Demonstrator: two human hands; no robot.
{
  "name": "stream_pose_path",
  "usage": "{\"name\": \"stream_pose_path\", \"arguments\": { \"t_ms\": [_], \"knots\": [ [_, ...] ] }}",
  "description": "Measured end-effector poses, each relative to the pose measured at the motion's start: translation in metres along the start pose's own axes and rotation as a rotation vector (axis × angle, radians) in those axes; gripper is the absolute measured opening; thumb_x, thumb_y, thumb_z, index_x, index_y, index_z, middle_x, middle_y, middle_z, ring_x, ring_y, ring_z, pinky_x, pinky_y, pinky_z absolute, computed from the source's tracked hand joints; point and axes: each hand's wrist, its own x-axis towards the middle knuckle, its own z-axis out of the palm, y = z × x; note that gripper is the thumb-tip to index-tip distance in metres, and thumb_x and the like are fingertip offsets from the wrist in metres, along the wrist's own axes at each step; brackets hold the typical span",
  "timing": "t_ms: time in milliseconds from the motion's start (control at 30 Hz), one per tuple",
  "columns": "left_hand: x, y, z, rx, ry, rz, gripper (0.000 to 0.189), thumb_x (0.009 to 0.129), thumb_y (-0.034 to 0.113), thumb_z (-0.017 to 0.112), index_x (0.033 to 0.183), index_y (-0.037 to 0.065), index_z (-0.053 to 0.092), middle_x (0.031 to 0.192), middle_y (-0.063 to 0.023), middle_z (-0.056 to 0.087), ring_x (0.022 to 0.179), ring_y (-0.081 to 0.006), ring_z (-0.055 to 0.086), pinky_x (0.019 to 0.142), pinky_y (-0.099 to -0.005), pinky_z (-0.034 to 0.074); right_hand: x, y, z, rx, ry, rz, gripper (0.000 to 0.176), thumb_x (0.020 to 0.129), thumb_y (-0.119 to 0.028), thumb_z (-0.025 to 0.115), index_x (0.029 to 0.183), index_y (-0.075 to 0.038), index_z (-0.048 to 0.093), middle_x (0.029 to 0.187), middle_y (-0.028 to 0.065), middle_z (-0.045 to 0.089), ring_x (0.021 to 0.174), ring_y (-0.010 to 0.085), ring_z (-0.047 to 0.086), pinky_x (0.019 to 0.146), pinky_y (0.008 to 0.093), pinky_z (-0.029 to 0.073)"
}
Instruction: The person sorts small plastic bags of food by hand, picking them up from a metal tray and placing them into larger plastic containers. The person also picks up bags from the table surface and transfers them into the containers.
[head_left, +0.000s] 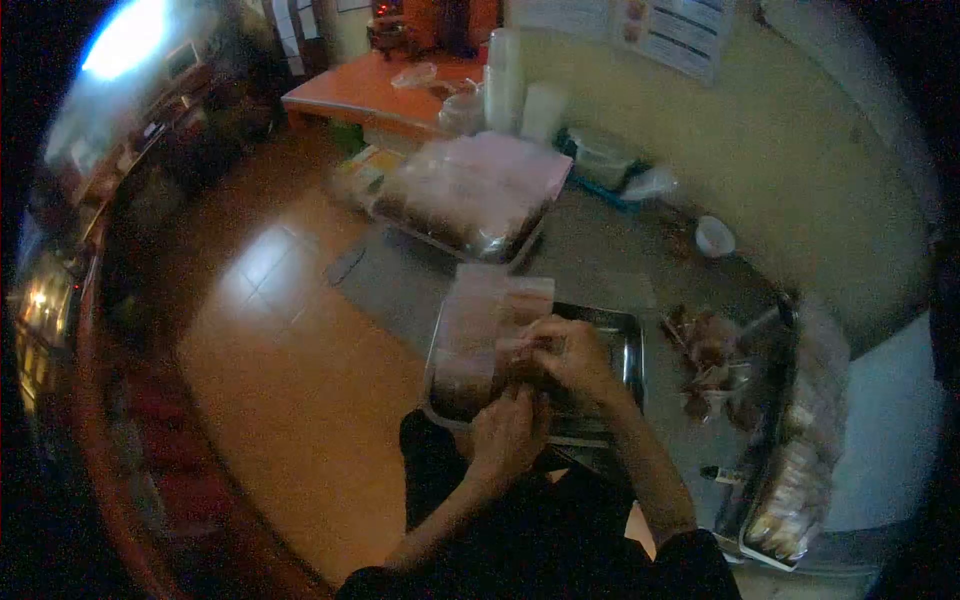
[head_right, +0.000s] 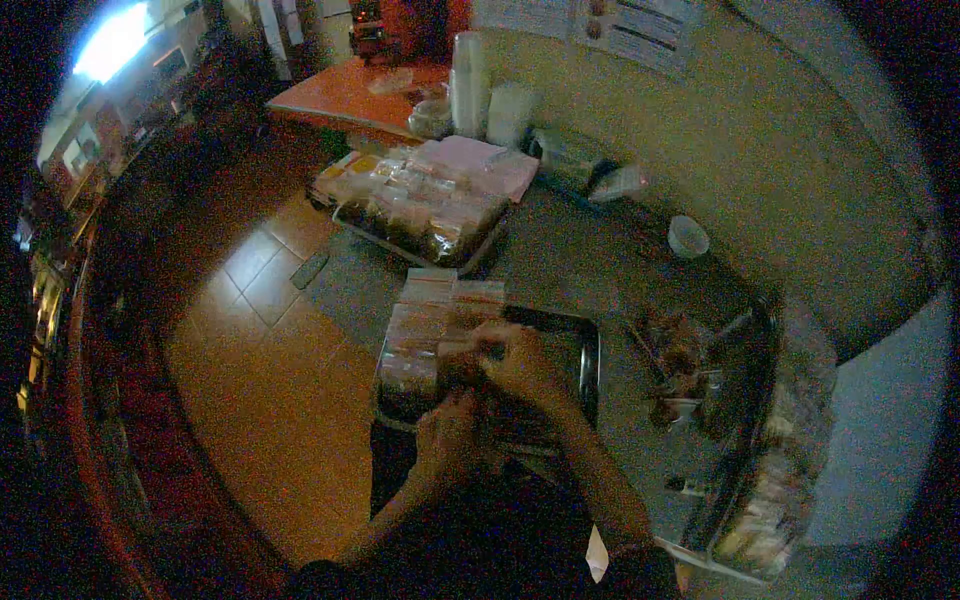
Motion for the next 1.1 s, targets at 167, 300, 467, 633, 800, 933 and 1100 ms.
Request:
{"name": "stream_pose_path", "arguments": {
  "t_ms": [167, 300, 467, 633, 800, 933, 1100],
  "knots": [
    [0.004, 0.001, 0.009, 0.029, -0.019, -0.032, 0.036, 0.094, 0.029, 0.051, 0.115, 0.0, 0.048, 0.086, -0.0209, 0.065, 0.069, -0.0388, 0.065, 0.059, -0.0483, 0.052, 0.007, 0.013, 0.008, -0.06, 0.097, -0.093, 0.021, 0.074, -0.007, 0.07, 0.095, -0.002, 0.067, 0.11, 0.0138, 0.065, 0.094, 0.0282, 0.065, 0.084, 0.0365, 0.051],
    [0.004, -0.003, 0.012, 0.025, -0.122, -0.106, 0.048, 0.092, 0.032, 0.053, 0.124, -0.002, 0.041, 0.088, -0.0215, 0.066, 0.073, -0.0393, 0.066, 0.062, -0.0478, 0.052, 0.003, -0.007, 0.006, -0.158, 0.214, -0.162, 0.025, 0.073, -0.006, 0.07, 0.098, -0.002, 0.066, 0.11, 0.0162, 0.064, 0.094, 0.0313, 0.065, 0.082, 0.0387, 0.052],
    [0.015, 0.008, 0.0, 0.001, -0.263, -0.236, 0.061, 0.09, 0.036, 0.055, 0.134, -0.001, 0.034, 0.086, -0.0226, 0.066, 0.078, -0.0416, 0.065, 0.068, -0.0504, 0.051, 0.007, -0.007, 0.01, -0.082, 0.281, -0.197, 0.03, 0.075, -0.008, 0.068, 0.104, -0.003, 0.065, 0.109, 0.0177, 0.064, 0.096, 0.0385, 0.062, 0.087, 0.043, 0.05],
    [0.02, 0.021, -0.01, -0.028, -0.318, -0.299, 0.069, 0.092, 0.037, 0.053, 0.143, 0.001, 0.024, 0.092, -0.0243, 0.067, 0.082, -0.0438, 0.065, 0.076, -0.0525, 0.049, 0.01, 0.006, 0.028, -0.261, 0.296, -0.158, 0.037, 0.078, -0.015, 0.066, 0.114, -0.006, 0.062, 0.119, 0.0172, 0.059, 0.108, 0.0401, 0.056, 0.094, 0.0471, 0.045],
    [0.019, 0.019, -0.005, 0.06, -0.34, -0.369, 0.058, 0.095, 0.039, 0.047, 0.137, 0.002, 0.032, 0.098, -0.0248, 0.066, 0.087, -0.0436, 0.064, 0.075, -0.0517, 0.049, 0.001, 0.001, 0.02, -0.394, 0.387, -0.227, 0.036, 0.079, -0.015, 0.064, 0.114, -0.007, 0.06, 0.122, 0.0183, 0.054, 0.112, 0.039, 0.051, 0.094, 0.0474, 0.042],
    [0.016, 0.023, -0.013, -0.153, -0.165, -0.298, 0.043, 0.096, 0.039, 0.045, 0.12, 0.003, 0.046, 0.093, -0.025, 0.065, 0.085, -0.0437, 0.064, 0.074, -0.0522, 0.048, -0.014, 0.007, -0.046, -0.51, 0.515, -0.09, 0.033, 0.078, -0.014, 0.065, 0.11, -0.006, 0.06, 0.112, 0.019, 0.057, 0.105, 0.0377, 0.054, 0.09, 0.0467, 0.044],
    [0.015, 0.026, -0.015, -0.2, -0.088, -0.277, 0.035, 0.096, 0.034, 0.048, 0.112, 0.003, 0.049, 0.089, -0.0245, 0.064, 0.083, -0.0421, 0.064, 0.073, -0.051, 0.049, -0.069, 0.071, -0.171, -0.889, 0.657, 0.515, 0.036, 0.075, -0.012, 0.066, 0.11, -0.005, 0.06, 0.109, 0.0167, 0.06, 0.105, 0.035, 0.056, 0.087, 0.0435, 0.046]
  ]
}}
